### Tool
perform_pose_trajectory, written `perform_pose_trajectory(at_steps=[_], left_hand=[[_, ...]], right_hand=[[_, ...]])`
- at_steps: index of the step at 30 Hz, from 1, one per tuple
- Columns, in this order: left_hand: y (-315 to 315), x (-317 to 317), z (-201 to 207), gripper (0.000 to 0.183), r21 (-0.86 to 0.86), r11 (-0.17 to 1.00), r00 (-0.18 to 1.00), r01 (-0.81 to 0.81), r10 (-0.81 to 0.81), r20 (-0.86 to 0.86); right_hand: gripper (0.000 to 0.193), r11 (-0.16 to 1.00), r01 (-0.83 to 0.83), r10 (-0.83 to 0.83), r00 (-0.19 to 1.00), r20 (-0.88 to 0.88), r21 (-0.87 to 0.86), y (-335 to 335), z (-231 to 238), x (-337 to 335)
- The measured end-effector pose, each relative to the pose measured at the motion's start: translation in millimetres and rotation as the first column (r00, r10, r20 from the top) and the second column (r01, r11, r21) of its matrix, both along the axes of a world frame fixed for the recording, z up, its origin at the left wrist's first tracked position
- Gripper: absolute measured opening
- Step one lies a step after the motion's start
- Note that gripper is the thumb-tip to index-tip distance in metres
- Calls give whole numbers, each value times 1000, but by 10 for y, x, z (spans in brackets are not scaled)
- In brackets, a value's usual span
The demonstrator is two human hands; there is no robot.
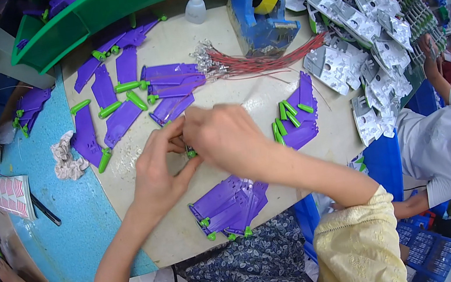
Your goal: The person assembles small electronic components by inserting red wires into purple plastic housings. They handle the parts one by one, occasionally using a small bottle to apply adhesive to the connections. The completed units are stacked on the table.
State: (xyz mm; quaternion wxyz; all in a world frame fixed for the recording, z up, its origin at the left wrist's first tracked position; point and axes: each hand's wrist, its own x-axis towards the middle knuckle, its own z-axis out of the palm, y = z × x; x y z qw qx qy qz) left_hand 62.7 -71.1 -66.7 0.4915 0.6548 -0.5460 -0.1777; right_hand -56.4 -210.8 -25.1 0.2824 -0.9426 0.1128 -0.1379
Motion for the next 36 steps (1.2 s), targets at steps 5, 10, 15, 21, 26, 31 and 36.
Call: perform_pose_trajectory(at_steps=[5, 10, 15, 21, 26, 31, 36], left_hand=[[4, 18, -40, 69, 35, 999, 993, -10, 14, -119], [-12, -5, -22, 62, 41, 999, 987, -28, 34, -154], [-22, -15, -39, 49, 1, 999, 997, -54, 54, 48], [-69, 148, -14, 31, -85, 993, 926, 81, -44, 375], [-234, 305, 70, 33, -61, 947, 891, 316, -273, 364], [-238, 240, 118, 31, -37, 969, 895, 246, -212, 394], [-250, 250, 65, 37, -59, 958, 906, 280, -243, 346]], right_hand=[[9, 920, 118, -55, 983, -174, 375, 4, 74, -106], [14, 907, 122, -65, 986, -152, 404, 76, 18, -190], [12, 907, 78, -44, 995, -92, 413, -177, -1, -134], [11, 817, 476, -394, 873, -288, 326, -141, -17, -108], [12, 960, 260, -270, 959, 90, 108, -281, -13, -167], [21, 711, 670, -688, 603, 404, 212, -1126, 513, -331], [27, 388, 504, -745, 664, -60, 772, -1433, 548, -399]])
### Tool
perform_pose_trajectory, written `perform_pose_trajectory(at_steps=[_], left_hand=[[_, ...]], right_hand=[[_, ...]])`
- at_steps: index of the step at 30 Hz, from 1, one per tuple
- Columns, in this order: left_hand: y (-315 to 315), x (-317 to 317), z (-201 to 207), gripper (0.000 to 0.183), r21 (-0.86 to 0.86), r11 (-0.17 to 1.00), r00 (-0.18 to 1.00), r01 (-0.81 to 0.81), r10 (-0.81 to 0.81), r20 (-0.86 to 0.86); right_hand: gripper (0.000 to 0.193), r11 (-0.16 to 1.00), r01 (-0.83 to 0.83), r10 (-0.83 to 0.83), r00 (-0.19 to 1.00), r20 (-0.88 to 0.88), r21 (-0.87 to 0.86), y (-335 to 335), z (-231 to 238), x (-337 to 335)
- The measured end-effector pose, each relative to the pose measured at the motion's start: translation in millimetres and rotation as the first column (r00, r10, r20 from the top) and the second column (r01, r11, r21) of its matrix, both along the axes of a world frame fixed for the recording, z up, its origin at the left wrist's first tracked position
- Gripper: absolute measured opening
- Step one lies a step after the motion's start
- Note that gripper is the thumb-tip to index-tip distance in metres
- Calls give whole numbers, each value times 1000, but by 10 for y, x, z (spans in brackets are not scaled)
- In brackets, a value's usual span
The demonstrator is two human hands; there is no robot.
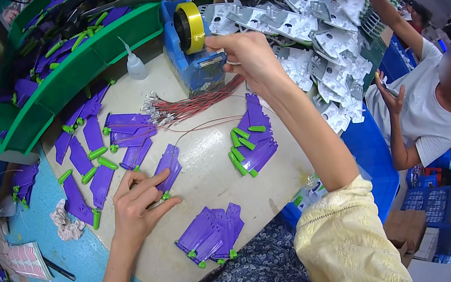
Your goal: The person assembles small electronic components by inserting red wires into purple plastic housings. They handle the parts one by one, occasionally using a small bottle to apply adhesive to the connections. The completed units are stacked on the table.
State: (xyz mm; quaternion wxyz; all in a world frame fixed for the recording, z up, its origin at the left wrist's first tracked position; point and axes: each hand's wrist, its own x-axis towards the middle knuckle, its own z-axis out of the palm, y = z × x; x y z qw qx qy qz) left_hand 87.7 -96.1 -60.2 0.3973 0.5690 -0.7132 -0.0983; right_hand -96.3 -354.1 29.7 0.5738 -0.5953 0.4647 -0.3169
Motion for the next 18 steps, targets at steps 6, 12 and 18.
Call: perform_pose_trajectory(at_steps=[6, 12, 18], left_hand=[[-13, 3, 41, 38, 32, 999, 1000, -7, 8, -24], [11, -4, 39, 41, 61, 998, 999, -30, 31, -10], [-14, -12, 37, 40, 41, 999, 1000, -9, 9, 5]], right_hand=[[28, 997, -68, 63, 990, -124, -34, 299, -124, -128], [35, 964, 14, -65, 980, -186, -266, 74, -7, -24], [44, 804, -27, -128, 968, -217, -594, -526, -194, 238]])
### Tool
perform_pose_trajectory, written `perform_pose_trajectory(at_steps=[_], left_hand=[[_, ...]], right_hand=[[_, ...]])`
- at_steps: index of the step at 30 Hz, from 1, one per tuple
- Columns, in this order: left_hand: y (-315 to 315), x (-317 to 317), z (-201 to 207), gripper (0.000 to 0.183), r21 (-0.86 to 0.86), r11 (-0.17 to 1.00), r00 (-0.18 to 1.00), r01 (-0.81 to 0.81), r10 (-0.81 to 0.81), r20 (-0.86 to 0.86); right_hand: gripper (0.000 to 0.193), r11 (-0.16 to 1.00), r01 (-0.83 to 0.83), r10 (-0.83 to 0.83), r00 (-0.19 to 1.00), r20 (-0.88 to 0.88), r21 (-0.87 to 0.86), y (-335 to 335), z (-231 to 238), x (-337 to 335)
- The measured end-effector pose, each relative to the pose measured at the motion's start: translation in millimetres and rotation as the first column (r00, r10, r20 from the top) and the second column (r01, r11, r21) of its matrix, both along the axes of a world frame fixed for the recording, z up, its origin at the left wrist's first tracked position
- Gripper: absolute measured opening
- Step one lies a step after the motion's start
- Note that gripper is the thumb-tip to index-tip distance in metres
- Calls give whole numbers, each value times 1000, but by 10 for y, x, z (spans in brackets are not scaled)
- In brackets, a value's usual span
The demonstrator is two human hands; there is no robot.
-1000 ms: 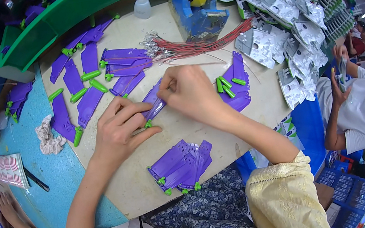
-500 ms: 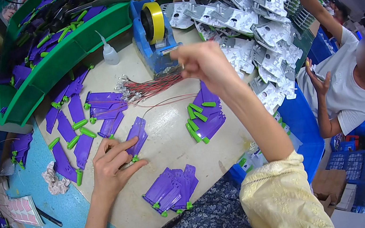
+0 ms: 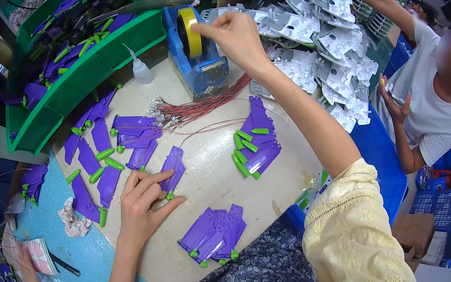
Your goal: The person assembles small electronic components by inserting red wires into purple plastic housings. They handle the parts one by one, occasionally using a small bottle to apply adhesive to the connections. The completed units are stacked on the table.
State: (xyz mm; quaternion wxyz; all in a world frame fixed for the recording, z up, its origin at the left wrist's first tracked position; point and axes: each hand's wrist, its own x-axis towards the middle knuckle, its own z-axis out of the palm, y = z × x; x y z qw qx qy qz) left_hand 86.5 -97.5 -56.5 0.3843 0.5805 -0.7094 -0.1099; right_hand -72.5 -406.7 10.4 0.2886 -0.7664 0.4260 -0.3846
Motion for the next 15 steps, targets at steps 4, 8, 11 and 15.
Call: perform_pose_trajectory(at_steps=[4, 8, 11, 15], left_hand=[[12, 6, 5, 40, -5, 1000, 1000, -12, 12, 3], [3, 4, 37, 39, -7, 1000, 1000, -7, 7, 27], [-11, -1, 60, 40, -1, 1000, 1000, -5, 5, 30], [-12, -1, 81, 41, 14, 1000, 1000, -10, 9, 27]], right_hand=[[27, 953, -105, 137, 986, 95, -283, -68, 109, 49], [39, 945, -267, 254, 963, -91, -189, 22, -12, -30], [46, 927, -311, 291, 949, -124, -209, -70, 15, -52], [60, 941, -338, 335, 937, -103, -12, 44, 41, -47]])
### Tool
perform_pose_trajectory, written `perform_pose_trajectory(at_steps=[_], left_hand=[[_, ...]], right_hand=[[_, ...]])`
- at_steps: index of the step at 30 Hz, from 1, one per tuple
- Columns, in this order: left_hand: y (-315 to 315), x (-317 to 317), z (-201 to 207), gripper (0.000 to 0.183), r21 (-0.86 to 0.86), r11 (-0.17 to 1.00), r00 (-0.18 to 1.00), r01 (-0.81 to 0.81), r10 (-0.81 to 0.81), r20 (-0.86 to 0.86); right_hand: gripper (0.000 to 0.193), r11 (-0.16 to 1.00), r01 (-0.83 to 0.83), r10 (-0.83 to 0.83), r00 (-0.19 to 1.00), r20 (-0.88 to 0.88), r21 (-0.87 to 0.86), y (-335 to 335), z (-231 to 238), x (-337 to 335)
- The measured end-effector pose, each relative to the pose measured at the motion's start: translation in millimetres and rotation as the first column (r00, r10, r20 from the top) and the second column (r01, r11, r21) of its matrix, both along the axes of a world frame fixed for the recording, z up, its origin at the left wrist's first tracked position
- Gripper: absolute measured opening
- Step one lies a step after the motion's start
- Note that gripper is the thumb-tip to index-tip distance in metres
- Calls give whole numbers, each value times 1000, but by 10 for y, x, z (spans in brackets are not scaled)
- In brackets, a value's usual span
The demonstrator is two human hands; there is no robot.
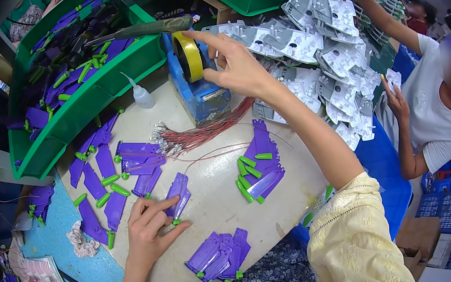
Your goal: The person assembles small electronic components by inserting red wires into purple plastic housings. They handle the parts one by one, occasionally using a small bottle to apply adhesive to the connections. The completed units are stacked on the table.
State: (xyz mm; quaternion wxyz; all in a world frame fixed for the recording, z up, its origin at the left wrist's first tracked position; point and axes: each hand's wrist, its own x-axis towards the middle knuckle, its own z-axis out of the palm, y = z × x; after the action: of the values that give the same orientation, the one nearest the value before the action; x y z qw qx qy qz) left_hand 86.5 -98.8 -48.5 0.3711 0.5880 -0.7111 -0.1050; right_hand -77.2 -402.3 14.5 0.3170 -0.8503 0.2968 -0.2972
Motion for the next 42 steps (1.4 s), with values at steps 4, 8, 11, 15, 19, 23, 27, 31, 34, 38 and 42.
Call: perform_pose_trajectory(at_steps=[4, 8, 11, 15, 19, 23, 27, 31, 34, 38, 42], left_hand=[[-3, 11, -20, 42, -3, 1000, 1000, 2, -2, 0], [-7, -5, -11, 41, 4, 1000, 1000, 6, -6, -6], [-23, -14, -28, 41, -12, 1000, 1000, 5, -5, -7], [25, 11, -44, 41, -10, 1000, 1000, -19, 19, -1], [5, -17, -49, 40, -18, 1000, 1000, -12, 12, -3], [1, -26, -37, 39, -22, 1000, 1000, -12, 12, -9], [11, -22, -60, 42, -17, 1000, 1000, -17, 17, -12], [-6, -17, -23, 40, -16, 1000, 1000, 4, -5, -15], [-9, -11, -33, 38, -2, 1000, 999, -4, 4, -50], [30, -54, -57, 64, 83, 991, 972, -105, 120, -202], [46, -31, -117, 78, 69, 992, 980, -103, 113, -164]], right_hand=[[61, 999, -3, 6, 998, 67, -52, -31, -39, 39], [30, 972, 53, -10, 982, 189, -227, -77, -88, 52], [12, 967, 74, -19, 975, 221, -243, 68, 5, 7], [11, 985, 81, -51, 980, 193, -151, 735, 7, -288], [17, 973, 169, -141, 975, 171, -158, 840, -353, -457], [17, 955, 155, -218, 946, 241, 253, 960, -454, -541], [27, 487, 28, -373, 910, 179, 873, 750, -52, -449], [34, 721, 167, -211, 977, -16, 672, 581, 24, -352], [24, 887, 202, -176, 979, -99, 415, 567, 136, -333], [17, 741, -116, 200, 978, -53, 661, 1452, -63, -364], [26, 587, -251, 306, 949, 76, 770, 1931, -359, -222]])
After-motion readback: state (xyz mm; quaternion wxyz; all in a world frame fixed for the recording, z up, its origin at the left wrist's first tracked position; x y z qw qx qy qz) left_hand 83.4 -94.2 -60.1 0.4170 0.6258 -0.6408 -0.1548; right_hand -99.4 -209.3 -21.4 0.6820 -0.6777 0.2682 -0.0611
